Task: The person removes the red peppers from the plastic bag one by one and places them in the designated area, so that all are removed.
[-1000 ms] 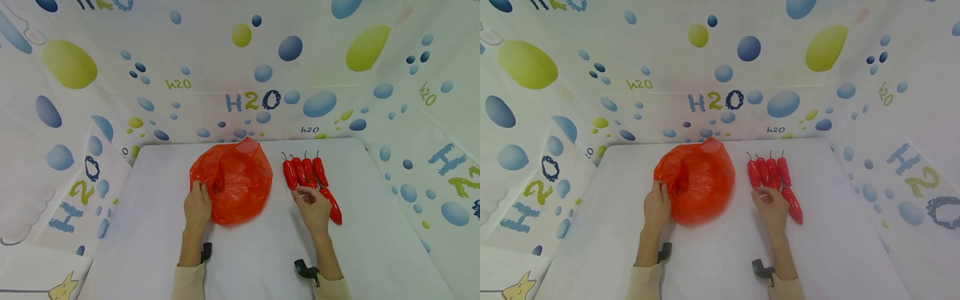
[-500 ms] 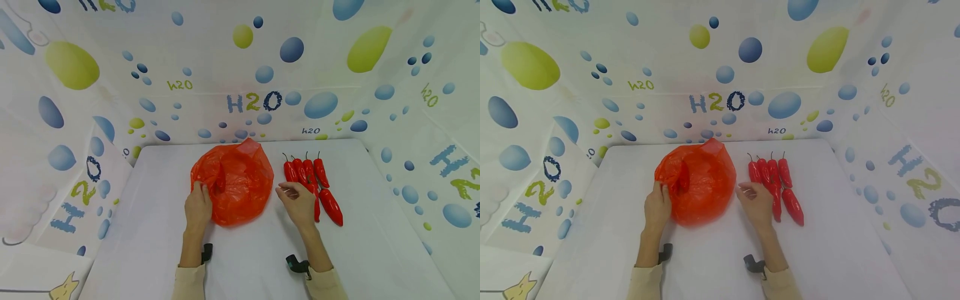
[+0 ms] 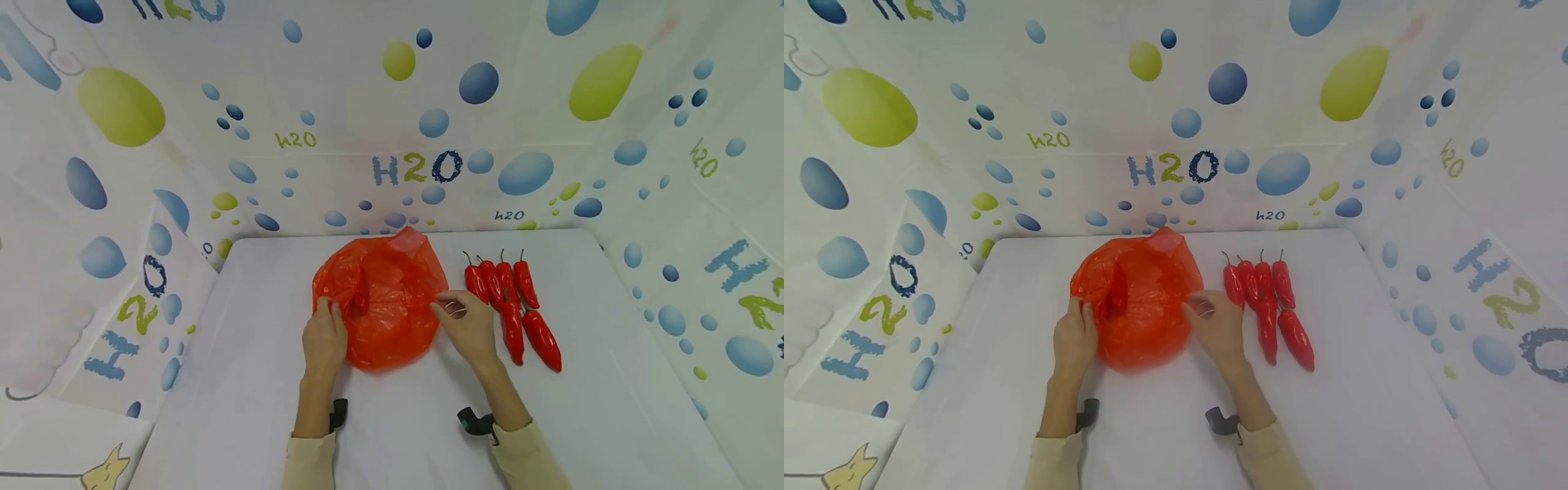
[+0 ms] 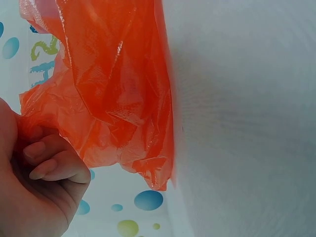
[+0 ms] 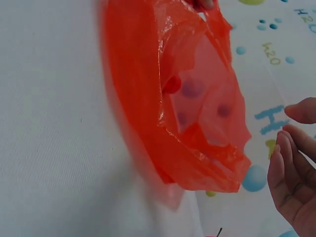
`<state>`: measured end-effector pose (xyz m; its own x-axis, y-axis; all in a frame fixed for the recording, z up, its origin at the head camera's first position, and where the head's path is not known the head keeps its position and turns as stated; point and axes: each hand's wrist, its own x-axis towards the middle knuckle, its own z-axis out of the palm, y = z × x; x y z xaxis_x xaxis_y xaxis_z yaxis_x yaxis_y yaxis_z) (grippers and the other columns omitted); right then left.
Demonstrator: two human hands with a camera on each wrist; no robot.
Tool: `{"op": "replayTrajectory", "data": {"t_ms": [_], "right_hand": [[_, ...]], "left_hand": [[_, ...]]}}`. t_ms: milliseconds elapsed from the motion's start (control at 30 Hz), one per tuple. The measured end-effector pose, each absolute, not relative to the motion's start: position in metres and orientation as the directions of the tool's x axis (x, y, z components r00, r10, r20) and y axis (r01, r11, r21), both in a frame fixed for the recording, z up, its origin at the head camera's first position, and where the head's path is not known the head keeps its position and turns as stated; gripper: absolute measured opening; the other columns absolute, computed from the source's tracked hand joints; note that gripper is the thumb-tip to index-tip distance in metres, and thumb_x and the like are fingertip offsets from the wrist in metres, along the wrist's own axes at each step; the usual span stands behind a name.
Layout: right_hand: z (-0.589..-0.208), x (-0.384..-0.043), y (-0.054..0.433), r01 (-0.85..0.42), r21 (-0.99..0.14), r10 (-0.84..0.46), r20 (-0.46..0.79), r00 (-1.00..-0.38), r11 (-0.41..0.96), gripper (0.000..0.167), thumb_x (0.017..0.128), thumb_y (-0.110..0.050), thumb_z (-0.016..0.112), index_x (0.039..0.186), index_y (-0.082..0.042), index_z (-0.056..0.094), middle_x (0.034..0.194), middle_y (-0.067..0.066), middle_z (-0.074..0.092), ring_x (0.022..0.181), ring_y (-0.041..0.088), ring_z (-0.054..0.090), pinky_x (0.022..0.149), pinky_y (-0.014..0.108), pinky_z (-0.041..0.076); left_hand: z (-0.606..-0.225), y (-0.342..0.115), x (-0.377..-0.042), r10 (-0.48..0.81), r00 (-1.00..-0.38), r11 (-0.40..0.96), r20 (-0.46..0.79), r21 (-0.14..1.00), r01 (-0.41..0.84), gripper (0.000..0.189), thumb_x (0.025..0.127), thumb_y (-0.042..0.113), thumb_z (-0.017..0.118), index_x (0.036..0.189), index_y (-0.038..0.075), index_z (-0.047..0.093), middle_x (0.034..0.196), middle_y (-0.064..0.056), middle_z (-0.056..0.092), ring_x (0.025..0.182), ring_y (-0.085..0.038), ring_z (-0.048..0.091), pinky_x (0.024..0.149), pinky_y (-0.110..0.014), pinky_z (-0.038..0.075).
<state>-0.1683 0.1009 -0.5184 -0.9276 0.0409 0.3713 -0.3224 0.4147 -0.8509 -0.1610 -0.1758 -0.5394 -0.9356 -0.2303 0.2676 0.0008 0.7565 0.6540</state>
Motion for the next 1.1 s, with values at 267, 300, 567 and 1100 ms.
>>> {"op": "replayTrajectory", "data": {"t_ms": [267,300,567,1100], "right_hand": [[-0.512,-0.175,0.084,-0.298,-0.845,-0.028,0.319,-0.947,0.445,0.021,0.092,-0.024,0.082,0.111,-0.016,0.078,0.102,-0.002,0.075,0.087,0.018,0.067,0.077,0.031,0.059],[-0.511,-0.175,0.082,-0.294,-0.844,-0.033,0.313,-0.949,0.448,0.022,0.092,-0.024,0.082,0.111,-0.016,0.078,0.102,-0.003,0.074,0.087,0.017,0.066,0.077,0.031,0.059],[-0.514,-0.182,0.065,-0.302,-0.823,-0.094,0.295,-0.951,0.48,0.024,0.092,-0.022,0.083,0.113,-0.012,0.078,0.103,0.001,0.074,0.085,0.014,0.065,0.076,0.032,0.059],[-0.523,-0.191,0.028,-0.347,-0.773,-0.218,0.27,-0.938,0.532,0.029,0.09,-0.025,0.084,0.115,-0.013,0.076,0.1,-0.005,0.072,0.084,0.011,0.063,0.075,0.027,0.058]], "left_hand": [[-0.54,-0.176,-0.161,-0.235,-0.925,0.762,0.299,0.648,0.016,0.021,0.112,0.022,0.047,0.111,0.002,0.053,0.071,-0.011,0.055,0.063,-0.029,0.055,0.062,-0.043,0.053],[-0.54,-0.176,-0.161,-0.236,-0.925,0.76,0.299,0.65,0.016,0.02,0.112,0.022,0.048,0.111,0.002,0.053,0.071,-0.011,0.055,0.063,-0.029,0.055,0.062,-0.042,0.053],[-0.536,-0.174,-0.16,-0.234,-0.929,0.76,0.286,0.65,0.008,0.022,0.112,0.022,0.047,0.112,0.002,0.053,0.072,-0.011,0.055,0.063,-0.029,0.055,0.063,-0.041,0.053],[-0.539,-0.176,-0.16,-0.227,-0.926,0.759,0.301,0.651,0.025,0.019,0.111,0.021,0.048,0.112,0.002,0.052,0.07,-0.008,0.053,0.06,-0.025,0.053,0.061,-0.039,0.053]]}}
